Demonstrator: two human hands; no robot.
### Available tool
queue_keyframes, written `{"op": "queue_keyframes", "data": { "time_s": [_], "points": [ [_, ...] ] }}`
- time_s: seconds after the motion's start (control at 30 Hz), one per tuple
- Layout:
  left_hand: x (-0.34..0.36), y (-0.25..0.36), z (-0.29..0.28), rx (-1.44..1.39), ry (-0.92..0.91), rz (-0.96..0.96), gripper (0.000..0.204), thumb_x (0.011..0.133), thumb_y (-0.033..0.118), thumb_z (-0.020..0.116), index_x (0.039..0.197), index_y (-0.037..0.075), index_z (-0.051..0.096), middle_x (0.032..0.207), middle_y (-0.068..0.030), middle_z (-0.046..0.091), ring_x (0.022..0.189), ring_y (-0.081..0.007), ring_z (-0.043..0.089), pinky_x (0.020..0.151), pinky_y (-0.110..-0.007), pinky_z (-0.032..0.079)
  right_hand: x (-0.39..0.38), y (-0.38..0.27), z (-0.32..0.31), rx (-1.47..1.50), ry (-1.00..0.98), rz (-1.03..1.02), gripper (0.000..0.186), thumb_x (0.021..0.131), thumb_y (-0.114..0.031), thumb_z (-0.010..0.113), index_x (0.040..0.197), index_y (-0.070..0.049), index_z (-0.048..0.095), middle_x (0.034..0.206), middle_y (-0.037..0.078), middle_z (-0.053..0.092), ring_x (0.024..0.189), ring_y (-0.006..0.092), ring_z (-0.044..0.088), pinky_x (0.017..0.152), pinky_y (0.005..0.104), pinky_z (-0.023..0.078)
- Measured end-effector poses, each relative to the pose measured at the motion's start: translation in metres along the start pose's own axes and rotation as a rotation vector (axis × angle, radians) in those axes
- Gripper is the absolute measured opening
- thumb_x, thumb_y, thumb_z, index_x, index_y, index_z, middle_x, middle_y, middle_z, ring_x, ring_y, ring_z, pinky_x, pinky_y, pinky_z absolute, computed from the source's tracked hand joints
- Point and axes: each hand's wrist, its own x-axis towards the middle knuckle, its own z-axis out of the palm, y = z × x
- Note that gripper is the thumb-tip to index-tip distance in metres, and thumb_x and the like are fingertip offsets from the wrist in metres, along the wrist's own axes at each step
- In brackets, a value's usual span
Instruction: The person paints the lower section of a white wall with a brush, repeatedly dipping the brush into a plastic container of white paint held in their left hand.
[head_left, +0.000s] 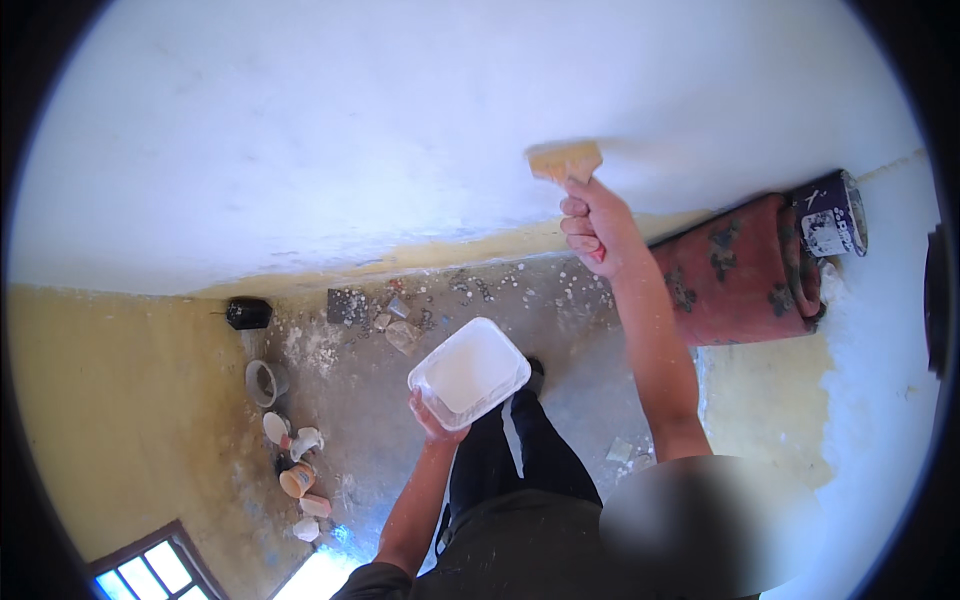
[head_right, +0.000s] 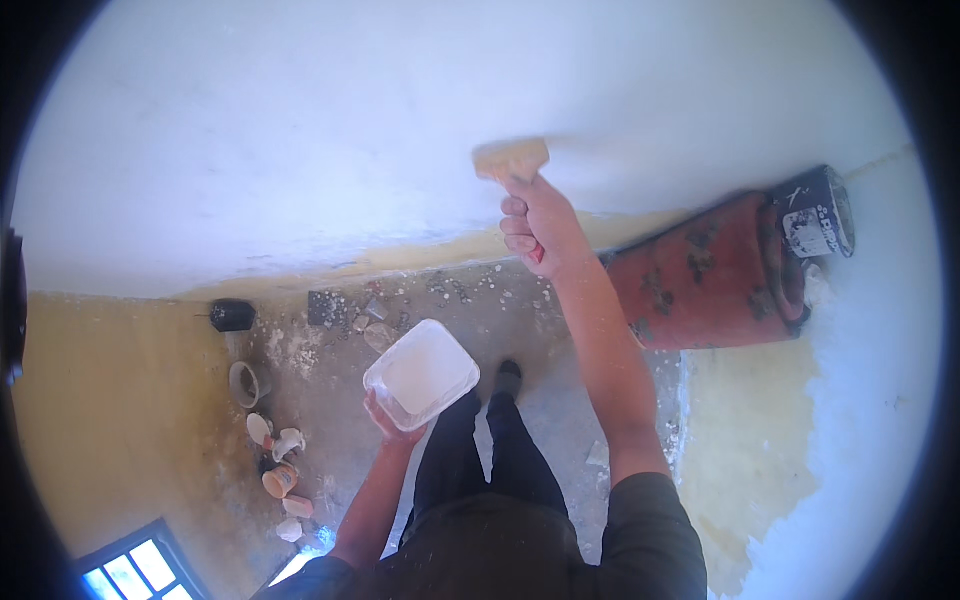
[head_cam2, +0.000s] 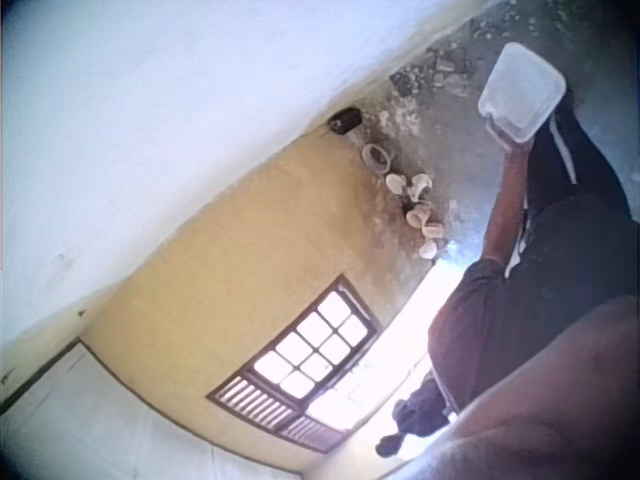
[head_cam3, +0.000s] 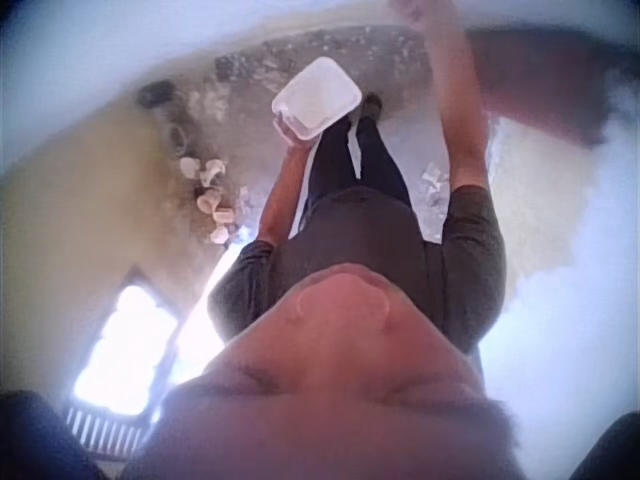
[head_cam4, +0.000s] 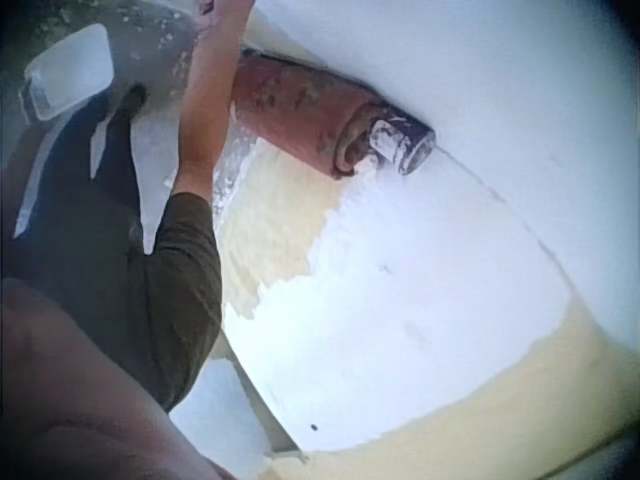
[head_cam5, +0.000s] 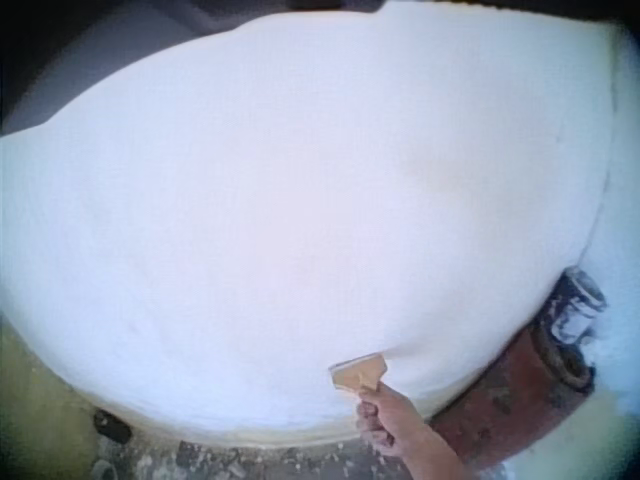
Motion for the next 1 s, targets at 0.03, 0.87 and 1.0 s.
{"op": "queue_keyframes", "data": {
  "time_s": [0.03,0.87,1.0],
  "points": [
    [0.002,0.001,0.004,-0.005,-0.021,-0.016,0.083,0.081,0.069,0.044,0.143,0.015,0.035,0.142,-0.0096,0.043,0.128,-0.0341,0.043,0.102,-0.057,0.039,-0.022,-0.017,0.024,-0.078,-0.022,-0.049,0.021,0.096,-0.025,0.053,0.114,-0.017,0.047,0.064,-0.006,0.034,0.042,0.0027,0.024,0.032,0.0189,0.018],
    [-0.018,0.003,0.012,0.025,0.13,-0.027,0.078,0.079,0.065,0.049,0.138,0.015,0.041,0.135,-0.0094,0.049,0.123,-0.0347,0.048,0.1,-0.056,0.04,0.143,0.159,-0.202,0.242,0.32,0.421,0.042,0.094,-0.037,0.052,0.063,-0.015,0.034,0.051,-0.006,0.022,0.037,0.0064,0.024,0.033,0.0227,0.018],
    [-0.025,0.005,0.016,-0.035,0.06,-0.038,0.077,0.08,0.064,0.05,0.138,0.014,0.041,0.134,-0.01,0.05,0.123,-0.0335,0.049,0.1,-0.054,0.041,0.134,0.109,-0.153,0.158,0.319,0.26,0.025,0.096,-0.028,0.048,0.081,-0.008,0.047,0.055,-0.006,0.027,0.04,0.0053,0.026,0.032,0.0201,0.019]
  ]
}}
